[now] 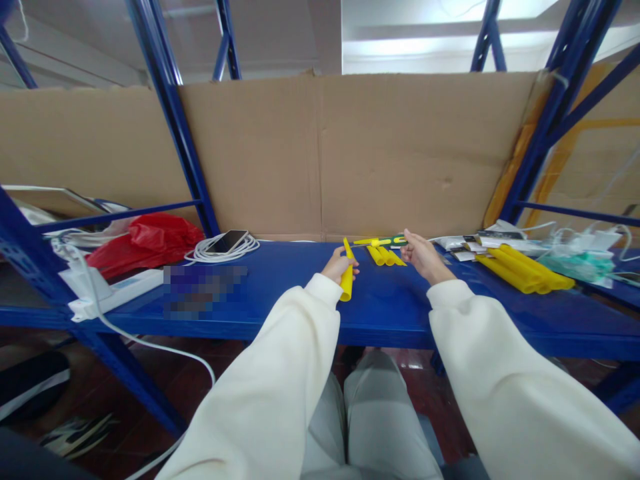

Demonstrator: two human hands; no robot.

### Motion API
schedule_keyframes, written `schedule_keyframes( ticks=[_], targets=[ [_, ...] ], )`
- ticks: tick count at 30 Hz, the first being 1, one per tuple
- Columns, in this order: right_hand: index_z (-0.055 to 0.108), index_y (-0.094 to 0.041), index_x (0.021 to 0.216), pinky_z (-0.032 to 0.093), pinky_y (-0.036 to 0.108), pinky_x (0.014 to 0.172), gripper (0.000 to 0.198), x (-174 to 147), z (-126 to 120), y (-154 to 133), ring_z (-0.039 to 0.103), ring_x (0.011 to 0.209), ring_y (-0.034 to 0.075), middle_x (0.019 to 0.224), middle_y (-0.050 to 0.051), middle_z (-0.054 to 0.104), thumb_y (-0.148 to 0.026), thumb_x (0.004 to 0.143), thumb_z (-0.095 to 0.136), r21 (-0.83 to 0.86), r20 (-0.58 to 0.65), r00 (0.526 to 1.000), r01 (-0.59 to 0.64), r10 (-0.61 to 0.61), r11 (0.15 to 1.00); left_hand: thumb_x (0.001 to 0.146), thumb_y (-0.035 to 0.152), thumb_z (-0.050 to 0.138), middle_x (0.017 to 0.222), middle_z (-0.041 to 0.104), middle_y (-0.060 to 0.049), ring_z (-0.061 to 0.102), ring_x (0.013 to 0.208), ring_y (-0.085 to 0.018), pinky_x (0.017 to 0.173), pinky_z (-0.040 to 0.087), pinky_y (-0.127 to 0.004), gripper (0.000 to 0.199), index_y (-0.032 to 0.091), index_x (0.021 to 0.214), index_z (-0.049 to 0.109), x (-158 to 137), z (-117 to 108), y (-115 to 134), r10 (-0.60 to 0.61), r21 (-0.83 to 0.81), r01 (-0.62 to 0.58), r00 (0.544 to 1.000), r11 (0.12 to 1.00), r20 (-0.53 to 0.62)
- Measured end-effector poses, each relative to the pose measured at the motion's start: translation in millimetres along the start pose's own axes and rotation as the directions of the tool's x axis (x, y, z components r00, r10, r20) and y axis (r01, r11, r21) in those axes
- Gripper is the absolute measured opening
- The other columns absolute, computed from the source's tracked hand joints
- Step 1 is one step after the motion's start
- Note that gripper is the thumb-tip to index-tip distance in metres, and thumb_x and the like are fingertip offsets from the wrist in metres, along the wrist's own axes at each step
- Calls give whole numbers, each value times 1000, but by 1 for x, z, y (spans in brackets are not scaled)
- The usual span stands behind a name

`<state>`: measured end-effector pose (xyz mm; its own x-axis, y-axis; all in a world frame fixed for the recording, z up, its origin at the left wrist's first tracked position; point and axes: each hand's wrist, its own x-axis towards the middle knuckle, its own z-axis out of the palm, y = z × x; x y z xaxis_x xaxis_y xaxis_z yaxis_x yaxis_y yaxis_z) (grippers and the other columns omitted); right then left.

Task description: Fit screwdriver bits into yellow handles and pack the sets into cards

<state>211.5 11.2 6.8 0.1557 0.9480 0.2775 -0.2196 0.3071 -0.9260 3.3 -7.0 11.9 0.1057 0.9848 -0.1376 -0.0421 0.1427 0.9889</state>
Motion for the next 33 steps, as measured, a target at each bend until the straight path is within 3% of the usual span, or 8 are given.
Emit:
schedule_keyframes(
  ticks=[5, 8, 13, 20, 24, 29, 33],
  targets=[
    [60, -22, 83, 44, 16, 47, 29, -1, 1, -1, 55, 50, 7, 57, -4, 60, -37, 70, 81, 82, 109, 992, 54, -63, 995, 88, 2, 44, 71, 58, 2, 50, 46, -9, 46, 39, -19, 57, 23, 139, 31, 1, 0, 0, -2, -4, 2, 1000, 1000, -12],
    [58, -21, 79, 45, 17, 48, 33, 1, 0, 2, 55, 52, 7, 58, -5, 60, -38, 66, 84, 72, 142, 986, 81, -91, 994, 88, 2, 44, 71, 58, 2, 50, 45, -9, 46, 39, -19, 57, 23, 138, 31, 0, 0, 0, -10, 0, 10, 1000, 1000, -20],
    [51, -21, 70, 39, 17, 41, 41, 4, -1, 5, 48, 43, 6, 50, -6, 52, -48, 66, 82, 17, 50, 997, 60, -60, 998, 88, 1, 43, 72, 58, 2, 50, 45, -8, 45, 39, -18, 58, 22, 140, 30, 0, 0, 1, -1, 11, 1, 1000, 1000, -2],
    [49, -22, 71, 33, 17, 36, 38, 1, 2, 2, 45, 38, 6, 46, -7, 48, -46, 71, 79, 1, -21, 999, 45, -44, 999, 87, 1, 45, 73, 59, 2, 52, 47, -9, 48, 42, -20, 58, 23, 139, 32, 0, 0, 1, -8, 28, 7, 1000, 1000, 10],
    [52, -21, 73, 31, 17, 35, 37, 0, 2, 1, 43, 36, 6, 45, -7, 48, -50, 73, 75, -23, 3, 999, 34, -34, 999, 87, 2, 45, 76, 62, 0, 52, 47, -9, 49, 43, -20, 57, 23, 139, 32, 1, 0, 0, -11, 19, 11, 1000, 1000, 6],
    [61, -22, 84, 40, 16, 43, 22, -2, 4, -2, 53, 47, 7, 55, -5, 57, -36, 77, 75, 69, 49, 998, 22, -26, 997, 87, 2, 43, 76, 62, 0, 51, 47, -9, 47, 41, -19, 58, 23, 140, 32, 1, 0, 0, -12, 5, 12, 1000, 1000, -6],
    [57, -21, 77, 43, 16, 46, 26, -3, 4, -2, 53, 48, 7, 55, -5, 58, -33, 73, 79, 82, 76, 997, 1, -7, 997, 88, 2, 43, 74, 60, 0, 51, 45, -9, 46, 40, -19, 57, 22, 140, 31, 0, 1, 0, -15, 5, 15, 1000, 1000, -17]
  ],
)
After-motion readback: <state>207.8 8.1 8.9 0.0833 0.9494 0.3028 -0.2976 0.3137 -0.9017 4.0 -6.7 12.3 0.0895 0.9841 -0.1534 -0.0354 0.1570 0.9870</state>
